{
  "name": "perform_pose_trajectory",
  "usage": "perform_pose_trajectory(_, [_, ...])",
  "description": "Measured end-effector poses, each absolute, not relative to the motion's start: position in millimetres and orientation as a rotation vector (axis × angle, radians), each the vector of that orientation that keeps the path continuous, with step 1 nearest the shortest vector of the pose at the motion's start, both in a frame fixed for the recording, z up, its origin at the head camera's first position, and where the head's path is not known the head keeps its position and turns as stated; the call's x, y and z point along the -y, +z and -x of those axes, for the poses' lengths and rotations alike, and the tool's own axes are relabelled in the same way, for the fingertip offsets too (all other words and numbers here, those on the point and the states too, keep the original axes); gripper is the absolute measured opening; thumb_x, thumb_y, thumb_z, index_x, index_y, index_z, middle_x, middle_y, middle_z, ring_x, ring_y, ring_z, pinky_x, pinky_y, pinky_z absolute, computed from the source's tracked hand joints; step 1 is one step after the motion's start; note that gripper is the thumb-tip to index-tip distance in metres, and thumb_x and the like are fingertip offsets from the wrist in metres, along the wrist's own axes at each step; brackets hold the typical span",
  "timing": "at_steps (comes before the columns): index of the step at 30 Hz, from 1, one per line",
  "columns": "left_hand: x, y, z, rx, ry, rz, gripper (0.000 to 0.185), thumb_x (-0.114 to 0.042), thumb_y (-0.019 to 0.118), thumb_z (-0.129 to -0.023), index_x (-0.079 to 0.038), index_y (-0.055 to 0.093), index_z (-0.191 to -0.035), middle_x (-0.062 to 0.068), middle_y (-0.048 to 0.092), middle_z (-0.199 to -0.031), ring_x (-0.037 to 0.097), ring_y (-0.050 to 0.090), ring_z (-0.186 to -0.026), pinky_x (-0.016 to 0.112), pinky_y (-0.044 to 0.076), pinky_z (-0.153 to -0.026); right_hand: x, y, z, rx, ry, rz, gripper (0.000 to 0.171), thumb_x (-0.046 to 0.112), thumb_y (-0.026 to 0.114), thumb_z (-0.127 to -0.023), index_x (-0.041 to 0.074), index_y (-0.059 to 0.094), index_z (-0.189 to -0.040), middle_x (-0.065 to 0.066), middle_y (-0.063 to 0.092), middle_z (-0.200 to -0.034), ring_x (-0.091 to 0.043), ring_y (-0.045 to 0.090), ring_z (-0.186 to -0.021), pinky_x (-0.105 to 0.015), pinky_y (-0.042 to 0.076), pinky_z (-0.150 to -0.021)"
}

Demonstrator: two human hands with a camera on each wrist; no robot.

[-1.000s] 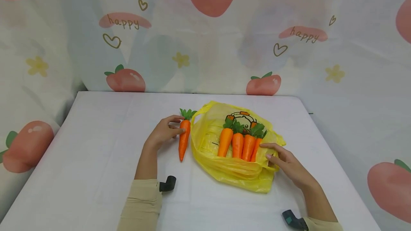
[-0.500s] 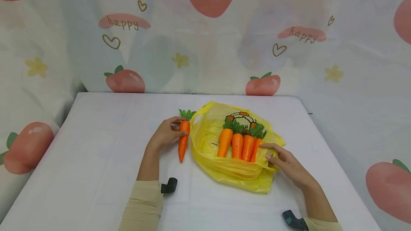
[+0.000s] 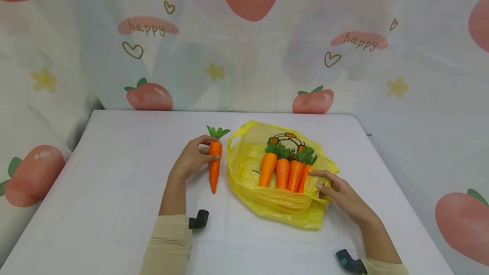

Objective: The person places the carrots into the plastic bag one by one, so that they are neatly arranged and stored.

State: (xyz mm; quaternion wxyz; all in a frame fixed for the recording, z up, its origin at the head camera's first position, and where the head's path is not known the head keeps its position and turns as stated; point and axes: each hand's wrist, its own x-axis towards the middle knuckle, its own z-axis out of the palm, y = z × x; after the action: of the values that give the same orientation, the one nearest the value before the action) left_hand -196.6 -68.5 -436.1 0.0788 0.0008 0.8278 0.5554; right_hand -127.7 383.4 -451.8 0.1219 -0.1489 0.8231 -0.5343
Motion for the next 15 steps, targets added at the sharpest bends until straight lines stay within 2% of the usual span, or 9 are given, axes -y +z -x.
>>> perform_pose_trajectory(7, [70,-430,197,-2.491,1.673,0.036,0.049,-0.010,0.081,-0.090,-0.019,0.064,-0.135,0.008,0.052,-0.140,0.032,0.060,-0.116,0.042,0.058,-0.089,-385,-453,127,-2.407,-1.556,0.445,0.039,0.020,0.054,-0.110,0.005,0.053,-0.146,-0.018,0.057,-0.113,-0.027,0.057,-0.087,-0.030,0.054,-0.078])
perform_pose_trajectory(15, [68,-416,195,-2.523,1.709,0.017,0.049,-0.012,0.079,-0.093,-0.023,0.063,-0.137,0.004,0.049,-0.142,0.030,0.056,-0.119,0.044,0.056,-0.091,-384,-452,127,-2.417,-1.573,0.475,0.038,0.018,0.054,-0.109,0.004,0.054,-0.144,-0.017,0.059,-0.116,-0.027,0.058,-0.085,-0.030,0.054,-0.076])
